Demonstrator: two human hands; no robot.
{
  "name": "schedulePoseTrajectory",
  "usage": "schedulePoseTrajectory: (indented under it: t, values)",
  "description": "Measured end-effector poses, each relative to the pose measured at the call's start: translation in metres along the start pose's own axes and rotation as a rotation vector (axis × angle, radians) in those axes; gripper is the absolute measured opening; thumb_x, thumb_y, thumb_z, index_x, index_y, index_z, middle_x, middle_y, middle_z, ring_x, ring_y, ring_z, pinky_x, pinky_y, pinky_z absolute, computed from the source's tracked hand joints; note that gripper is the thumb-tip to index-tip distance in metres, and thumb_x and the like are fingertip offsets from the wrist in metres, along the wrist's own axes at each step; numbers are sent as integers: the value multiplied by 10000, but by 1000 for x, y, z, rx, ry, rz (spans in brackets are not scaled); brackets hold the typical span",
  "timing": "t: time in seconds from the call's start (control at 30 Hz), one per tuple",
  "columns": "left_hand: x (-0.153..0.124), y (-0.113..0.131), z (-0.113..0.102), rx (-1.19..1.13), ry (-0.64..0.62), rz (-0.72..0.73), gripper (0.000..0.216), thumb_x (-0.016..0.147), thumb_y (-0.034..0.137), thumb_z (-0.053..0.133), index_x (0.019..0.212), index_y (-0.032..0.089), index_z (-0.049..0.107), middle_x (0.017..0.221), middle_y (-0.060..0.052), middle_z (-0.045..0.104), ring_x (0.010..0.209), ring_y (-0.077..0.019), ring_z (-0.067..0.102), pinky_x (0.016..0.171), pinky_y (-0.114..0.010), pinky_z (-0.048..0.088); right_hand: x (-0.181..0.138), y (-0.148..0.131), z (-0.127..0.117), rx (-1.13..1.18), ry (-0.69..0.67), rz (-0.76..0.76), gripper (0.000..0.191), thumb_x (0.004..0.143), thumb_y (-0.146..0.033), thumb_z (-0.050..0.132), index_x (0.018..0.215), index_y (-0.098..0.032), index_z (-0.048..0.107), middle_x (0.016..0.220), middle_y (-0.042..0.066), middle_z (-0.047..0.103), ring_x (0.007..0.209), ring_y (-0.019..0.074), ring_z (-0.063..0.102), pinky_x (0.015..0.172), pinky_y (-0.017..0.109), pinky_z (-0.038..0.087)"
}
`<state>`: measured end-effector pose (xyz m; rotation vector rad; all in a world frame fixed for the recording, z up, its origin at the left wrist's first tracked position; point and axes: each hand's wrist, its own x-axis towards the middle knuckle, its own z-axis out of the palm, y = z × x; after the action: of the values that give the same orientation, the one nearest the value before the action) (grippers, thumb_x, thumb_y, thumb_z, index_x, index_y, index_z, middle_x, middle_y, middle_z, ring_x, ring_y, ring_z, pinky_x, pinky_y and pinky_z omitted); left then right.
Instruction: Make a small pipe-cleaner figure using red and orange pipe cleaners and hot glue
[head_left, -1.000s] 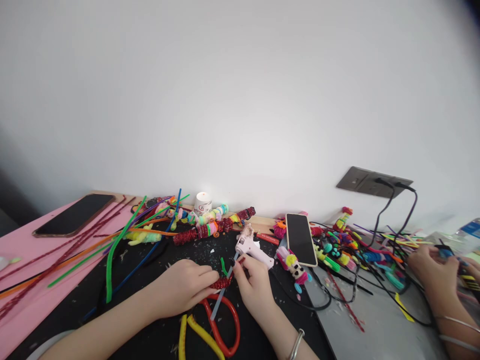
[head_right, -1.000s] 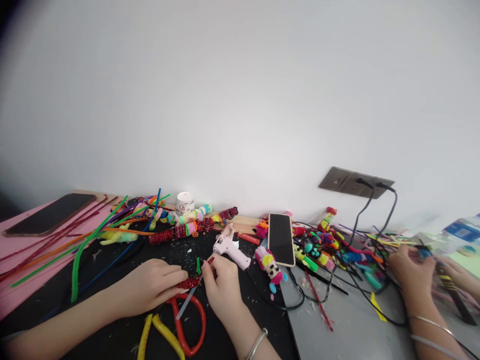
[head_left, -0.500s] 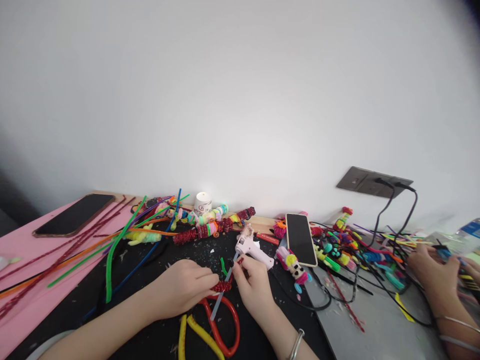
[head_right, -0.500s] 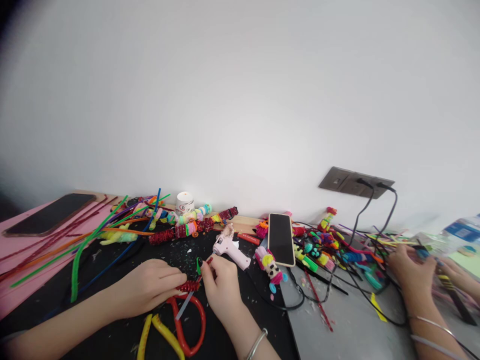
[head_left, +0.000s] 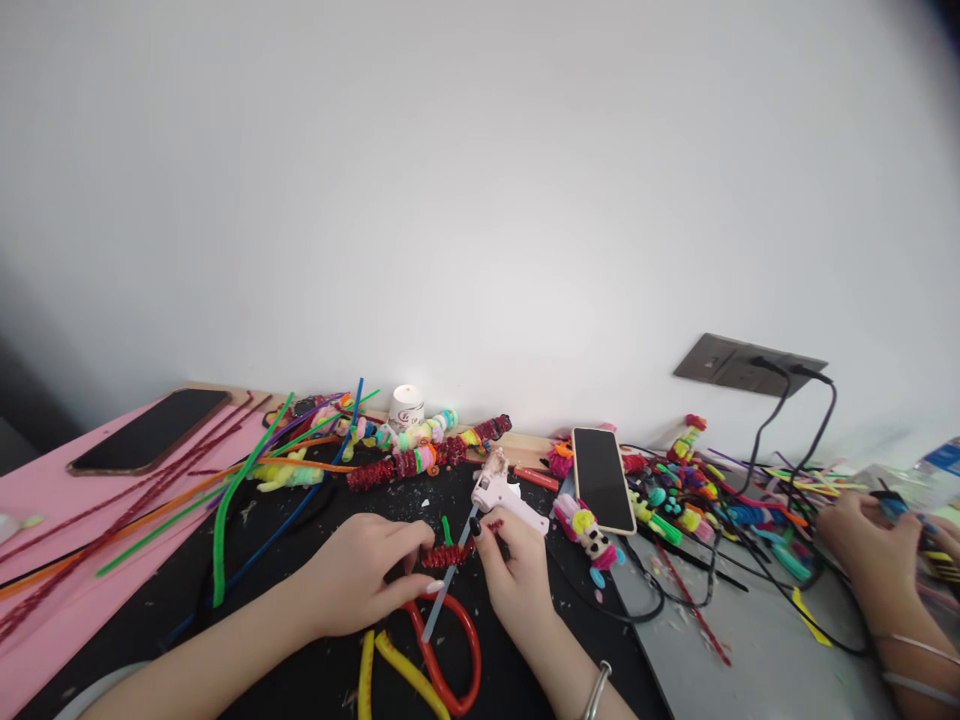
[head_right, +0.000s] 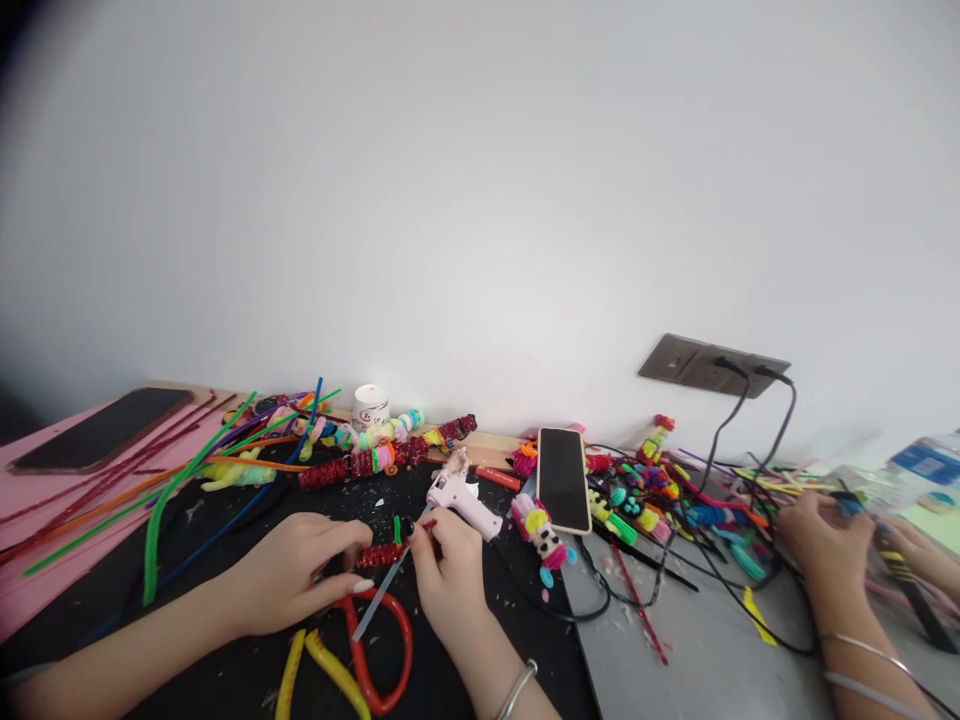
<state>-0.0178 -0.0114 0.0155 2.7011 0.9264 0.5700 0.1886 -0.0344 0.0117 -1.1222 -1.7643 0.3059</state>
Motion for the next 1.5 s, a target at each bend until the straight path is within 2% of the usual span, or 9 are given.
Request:
schedulePoseTrajectory:
  t: [0.23, 0.5, 0.67, 0.77, 0.87, 1.07, 1.2, 1.3, 1.5]
  values:
    - [1, 3, -2, -138, -62, -156, 236, 935, 428, 425, 988, 219, 521, 765, 17, 683, 675, -183, 633, 614, -269, 359, -3, -3, 1, 16, 36, -45, 266, 917, -186, 447, 662, -185, 521, 577, -17, 511, 518, 125, 476, 513, 237, 356]
    - [6, 5, 1, -203, -78, -263, 352, 977, 411, 274, 793, 215, 501, 659, 5, 618, 623, -190, 597, 575, -274, 321, -3, -5, -2, 51, -71, -46, 151, 891, -206, 459, 812, -194, 588, 667, 8, 561, 588, 157, 516, 548, 269, 394]
    - [6, -1, -2, -315, 15, -396, 308, 969, 407, 281, 770, 227, 432, 591, 34, 576, 572, -182, 574, 560, -271, 318, 4, -1, -10, 51, -94, -6, 250, 891, -263, 420, 1090, -219, 564, 972, 75, 607, 840, 226, 572, 719, 347, 475]
    - [5, -3, -5, -367, 54, -422, 292, 968, 395, 278, 768, 231, 413, 572, 44, 555, 557, -178, 562, 572, -276, 331, 8, 11, -11, -26, -27, 53, 261, 897, -233, 413, 1123, -220, 542, 1110, 102, 581, 1040, 261, 532, 879, 415, 443]
    - [6, -2, -8, -398, 100, -412, 314, 972, 375, 250, 739, 232, 403, 566, 42, 537, 561, -176, 553, 599, -287, 351, 11, 25, -10, -162, 59, 143, 272, 856, -218, 458, 1116, -204, 535, 1133, 116, 577, 1104, 290, 495, 961, 482, 380]
    - [8, -3, -7, -437, 167, -419, 331, 973, 384, 249, 736, 228, 420, 567, 43, 526, 555, -168, 538, 601, -289, 360, 12, 30, -11, -469, 45, 298, 401, 758, -182, 480, 1155, -157, 530, 1184, 148, 560, 1123, 328, 482, 935, 484, 379]
    - [7, -4, -6, -509, 203, -446, 301, 968, 381, 255, 783, 228, 437, 556, 51, 522, 481, -149, 490, 531, -270, 351, 11, 30, -11, -681, -75, 478, 514, 694, -170, 526, 1207, -144, 537, 1212, 176, 550, 1078, 377, 496, 840, 497, 401]
    - [6, -5, -3, -579, 211, -463, 297, 964, 386, 261, 788, 228, 442, 525, 63, 500, 410, -130, 431, 468, -256, 332, 13, 31, -11, -677, -122, 521, 485, 672, -154, 549, 1156, -138, 584, 1123, 163, 622, 1028, 366, 528, 835, 469, 397]
    - [6, -13, 5, -706, 310, -509, 289, 956, 405, 291, 797, 225, 450, 507, 65, 518, 367, -113, 407, 427, -244, 325, 19, 26, -15, -531, -48, 503, 328, 709, -159, 564, 1023, -173, 661, 917, 93, 705, 842, 252, 635, 734, 300, 449]
